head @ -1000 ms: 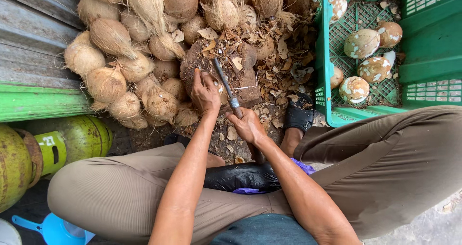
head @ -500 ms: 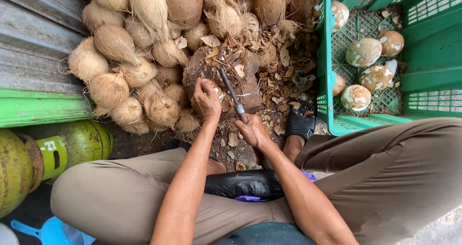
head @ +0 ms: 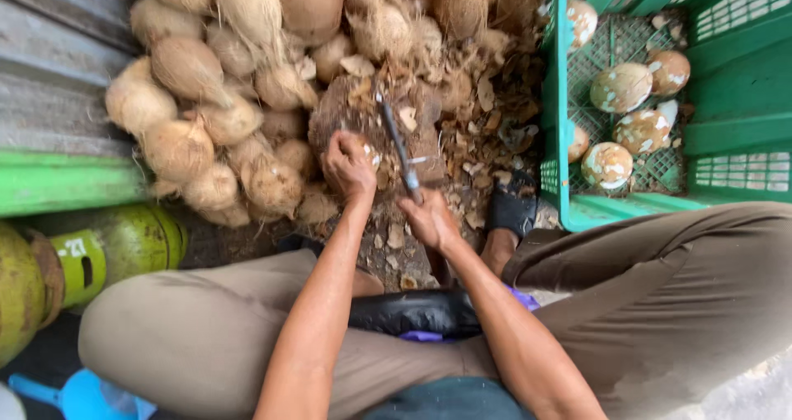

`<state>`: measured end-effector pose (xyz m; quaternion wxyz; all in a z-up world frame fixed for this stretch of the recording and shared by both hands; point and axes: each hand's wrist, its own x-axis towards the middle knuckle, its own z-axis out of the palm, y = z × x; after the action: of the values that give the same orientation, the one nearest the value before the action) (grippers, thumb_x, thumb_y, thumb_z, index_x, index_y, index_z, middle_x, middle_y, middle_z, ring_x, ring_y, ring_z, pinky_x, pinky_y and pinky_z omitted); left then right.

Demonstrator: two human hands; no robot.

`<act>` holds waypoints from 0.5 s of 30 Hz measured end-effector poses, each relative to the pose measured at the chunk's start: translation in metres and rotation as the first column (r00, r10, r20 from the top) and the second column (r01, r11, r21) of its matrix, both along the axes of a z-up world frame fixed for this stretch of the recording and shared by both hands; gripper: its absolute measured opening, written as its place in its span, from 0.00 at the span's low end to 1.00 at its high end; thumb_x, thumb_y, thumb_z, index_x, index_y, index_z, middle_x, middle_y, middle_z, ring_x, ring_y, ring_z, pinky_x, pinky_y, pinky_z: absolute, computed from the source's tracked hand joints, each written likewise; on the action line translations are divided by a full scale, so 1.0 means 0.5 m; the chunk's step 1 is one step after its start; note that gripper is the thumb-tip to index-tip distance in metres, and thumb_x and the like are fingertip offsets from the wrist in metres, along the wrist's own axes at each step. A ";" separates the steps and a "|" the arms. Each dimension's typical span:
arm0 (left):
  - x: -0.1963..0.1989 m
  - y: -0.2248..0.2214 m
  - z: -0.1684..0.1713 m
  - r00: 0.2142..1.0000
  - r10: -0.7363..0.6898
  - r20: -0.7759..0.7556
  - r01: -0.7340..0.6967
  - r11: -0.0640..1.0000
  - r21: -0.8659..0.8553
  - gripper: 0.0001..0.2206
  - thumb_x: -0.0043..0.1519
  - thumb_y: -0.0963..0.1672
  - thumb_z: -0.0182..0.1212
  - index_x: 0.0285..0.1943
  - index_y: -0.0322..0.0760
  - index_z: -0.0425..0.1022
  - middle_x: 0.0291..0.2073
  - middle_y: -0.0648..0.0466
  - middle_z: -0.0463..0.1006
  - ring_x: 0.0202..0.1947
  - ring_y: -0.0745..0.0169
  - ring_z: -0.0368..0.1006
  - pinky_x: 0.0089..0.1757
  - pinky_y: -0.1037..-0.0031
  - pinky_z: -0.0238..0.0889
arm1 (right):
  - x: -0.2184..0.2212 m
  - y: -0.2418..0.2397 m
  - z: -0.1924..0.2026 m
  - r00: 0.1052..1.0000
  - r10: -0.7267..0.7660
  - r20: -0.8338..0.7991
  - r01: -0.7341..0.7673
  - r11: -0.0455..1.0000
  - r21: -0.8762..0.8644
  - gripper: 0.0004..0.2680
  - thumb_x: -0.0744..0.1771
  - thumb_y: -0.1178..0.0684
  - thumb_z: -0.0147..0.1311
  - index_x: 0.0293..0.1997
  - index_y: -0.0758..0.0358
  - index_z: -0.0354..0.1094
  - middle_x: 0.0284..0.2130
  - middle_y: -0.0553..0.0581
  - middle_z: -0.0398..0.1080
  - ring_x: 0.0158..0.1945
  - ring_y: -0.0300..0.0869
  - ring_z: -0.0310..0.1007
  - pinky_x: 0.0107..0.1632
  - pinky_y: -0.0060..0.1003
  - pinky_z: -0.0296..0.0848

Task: The person sits cross-legged and uses a machete to peel the husk off a coconut, rotating it to remove the outer layer. The peeled coconut is placed into a green crate.

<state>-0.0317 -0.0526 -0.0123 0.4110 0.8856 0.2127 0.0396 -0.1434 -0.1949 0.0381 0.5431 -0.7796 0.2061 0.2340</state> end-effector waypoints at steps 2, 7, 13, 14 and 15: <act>-0.026 0.030 0.003 1.000 0.019 0.012 -0.019 1.000 0.016 0.18 0.68 0.53 0.41 0.40 0.45 0.77 0.35 0.53 0.80 0.43 0.53 0.72 0.46 0.57 0.64 | -0.029 0.027 0.001 0.996 -0.087 0.020 0.083 0.985 0.149 0.14 0.67 0.42 0.53 0.24 0.55 0.58 0.15 0.49 0.60 0.17 0.39 0.58 0.22 0.41 0.63; -0.006 0.008 0.003 0.998 0.041 0.039 -0.042 0.999 0.029 0.17 0.67 0.51 0.42 0.40 0.44 0.77 0.38 0.51 0.79 0.44 0.53 0.71 0.45 0.56 0.64 | -0.020 0.020 0.017 0.992 -0.054 0.115 0.032 0.983 0.182 0.10 0.66 0.46 0.54 0.27 0.57 0.64 0.17 0.49 0.62 0.19 0.38 0.59 0.25 0.42 0.66; -0.004 0.010 0.011 0.996 0.013 0.089 -0.013 1.000 -0.005 0.18 0.69 0.51 0.42 0.37 0.42 0.76 0.36 0.52 0.79 0.43 0.54 0.71 0.46 0.59 0.64 | -0.003 0.024 0.054 0.997 0.042 0.059 -0.044 0.998 0.035 0.14 0.66 0.45 0.56 0.26 0.65 0.63 0.16 0.52 0.64 0.21 0.40 0.61 0.29 0.43 0.67; -0.004 0.015 0.008 0.999 -0.003 0.040 0.002 1.000 0.019 0.20 0.70 0.52 0.42 0.36 0.40 0.75 0.35 0.51 0.78 0.43 0.54 0.70 0.45 0.59 0.64 | -0.005 0.028 0.055 0.998 0.023 0.051 -0.028 0.995 0.091 0.12 0.66 0.45 0.55 0.27 0.62 0.64 0.16 0.51 0.65 0.21 0.40 0.63 0.29 0.43 0.68; -0.005 0.018 0.002 1.000 -0.017 -0.011 0.018 0.999 0.037 0.21 0.70 0.53 0.42 0.34 0.38 0.74 0.34 0.51 0.78 0.43 0.53 0.69 0.45 0.60 0.64 | -0.008 0.029 0.053 0.999 0.006 0.041 -0.011 0.990 0.142 0.10 0.65 0.46 0.54 0.28 0.60 0.65 0.16 0.51 0.65 0.21 0.39 0.65 0.28 0.43 0.68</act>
<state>-0.0344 -0.0437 -0.0111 0.3936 0.8951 0.2062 0.0354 -0.1474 -0.1803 0.0645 0.6001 -0.7444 0.1748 0.2347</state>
